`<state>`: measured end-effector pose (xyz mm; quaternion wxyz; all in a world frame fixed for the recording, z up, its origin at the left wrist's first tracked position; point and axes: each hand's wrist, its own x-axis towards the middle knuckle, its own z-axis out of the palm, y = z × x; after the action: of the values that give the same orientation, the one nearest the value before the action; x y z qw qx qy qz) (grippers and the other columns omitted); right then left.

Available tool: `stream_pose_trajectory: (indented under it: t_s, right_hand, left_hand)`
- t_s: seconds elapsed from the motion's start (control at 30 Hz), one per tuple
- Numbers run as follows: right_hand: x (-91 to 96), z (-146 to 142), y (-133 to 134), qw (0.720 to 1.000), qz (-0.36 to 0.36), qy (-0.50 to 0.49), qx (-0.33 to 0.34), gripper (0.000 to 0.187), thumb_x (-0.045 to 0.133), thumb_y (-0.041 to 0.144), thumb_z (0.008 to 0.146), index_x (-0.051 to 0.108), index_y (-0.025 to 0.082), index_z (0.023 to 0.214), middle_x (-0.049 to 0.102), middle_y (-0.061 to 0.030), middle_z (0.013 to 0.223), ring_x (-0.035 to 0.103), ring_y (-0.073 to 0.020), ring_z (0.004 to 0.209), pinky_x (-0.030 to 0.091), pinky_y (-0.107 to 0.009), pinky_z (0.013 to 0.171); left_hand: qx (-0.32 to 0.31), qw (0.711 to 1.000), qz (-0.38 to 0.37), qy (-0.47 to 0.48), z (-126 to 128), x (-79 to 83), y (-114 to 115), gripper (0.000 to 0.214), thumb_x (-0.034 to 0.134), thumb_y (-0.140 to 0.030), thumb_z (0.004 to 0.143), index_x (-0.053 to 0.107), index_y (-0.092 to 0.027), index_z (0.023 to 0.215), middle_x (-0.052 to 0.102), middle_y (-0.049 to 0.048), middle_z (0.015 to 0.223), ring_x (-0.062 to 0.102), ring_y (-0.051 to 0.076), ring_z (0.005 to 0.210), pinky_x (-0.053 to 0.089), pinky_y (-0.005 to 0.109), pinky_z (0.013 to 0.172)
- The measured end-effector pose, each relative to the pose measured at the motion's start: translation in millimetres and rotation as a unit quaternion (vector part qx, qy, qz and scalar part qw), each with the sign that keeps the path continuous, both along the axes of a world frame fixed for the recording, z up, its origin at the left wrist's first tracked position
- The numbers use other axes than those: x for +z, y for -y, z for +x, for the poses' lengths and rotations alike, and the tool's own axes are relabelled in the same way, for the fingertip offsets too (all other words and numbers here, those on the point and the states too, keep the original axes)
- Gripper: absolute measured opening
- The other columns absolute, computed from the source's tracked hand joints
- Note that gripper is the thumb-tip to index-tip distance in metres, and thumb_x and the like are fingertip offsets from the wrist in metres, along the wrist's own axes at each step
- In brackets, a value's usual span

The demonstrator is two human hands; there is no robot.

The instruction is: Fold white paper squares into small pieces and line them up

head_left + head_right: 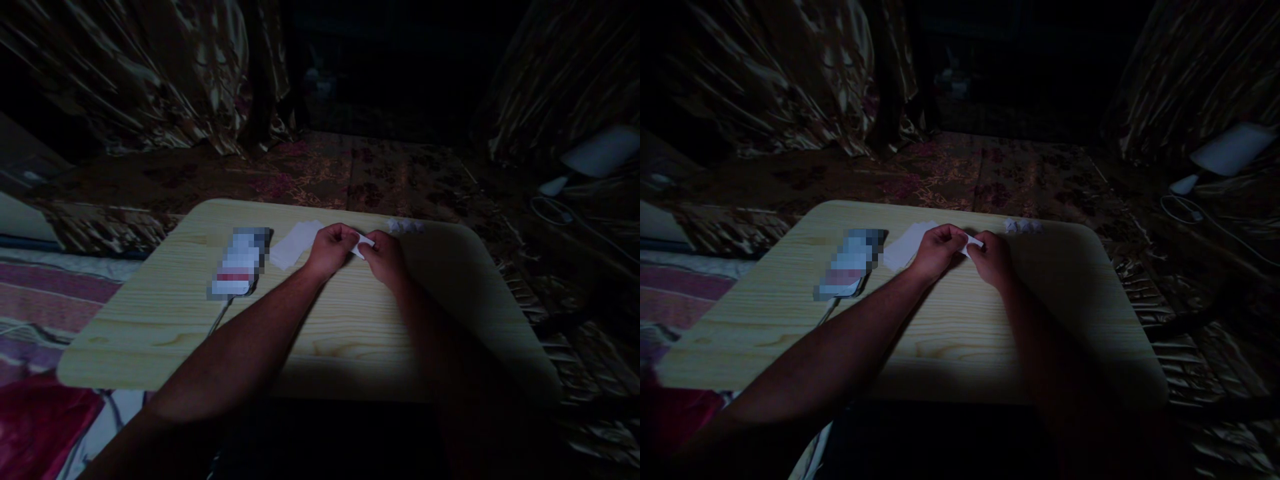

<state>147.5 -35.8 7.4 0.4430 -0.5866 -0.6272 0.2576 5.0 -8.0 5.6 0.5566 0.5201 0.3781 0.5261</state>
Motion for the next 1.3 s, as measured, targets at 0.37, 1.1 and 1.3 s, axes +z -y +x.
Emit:
stream_pose_trajectory:
  t_s: [0.37,1.1,1.3]
  right_hand:
    - [-0.3,-1.8,0.3,1.000,-0.012,-0.005,-0.012,0.017,0.061,0.035,0.075,0.063,0.019,0.076,0.060,0.0017,0.059,0.052,-0.0142,0.056,0.037,-0.026,0.053]
    - [-3.5,2.1,-0.4,1.000,0.006,-0.019,0.007,0.017,0.065,0.035,0.074,0.064,0.018,0.074,0.058,0.0030,0.061,0.052,-0.0131,0.058,0.037,-0.025,0.056]
    - [-1.8,1.5,1.2,0.999,-0.005,-0.040,0.014,0.018,0.064,0.036,0.075,0.066,0.018,0.072,0.059,0.0029,0.060,0.053,-0.0136,0.059,0.037,-0.026,0.056]
  left_hand:
    - [0.005,1.000,-0.015,0.012,1.0,0.3,0.7,0.021,0.074,-0.033,0.070,0.065,-0.015,0.073,0.059,-0.0024,0.058,0.046,0.008,0.051,0.037,0.023,0.052]
    - [-0.033,0.998,-0.045,0.026,-1.0,1.4,0.4,0.018,0.072,-0.029,0.068,0.062,-0.015,0.068,0.055,-0.0024,0.054,0.043,0.008,0.047,0.030,0.023,0.048]
    - [-0.028,0.998,-0.044,0.027,-0.8,1.0,-0.2,0.017,0.073,-0.028,0.067,0.062,-0.015,0.066,0.055,-0.0021,0.054,0.044,0.008,0.048,0.031,0.024,0.048]
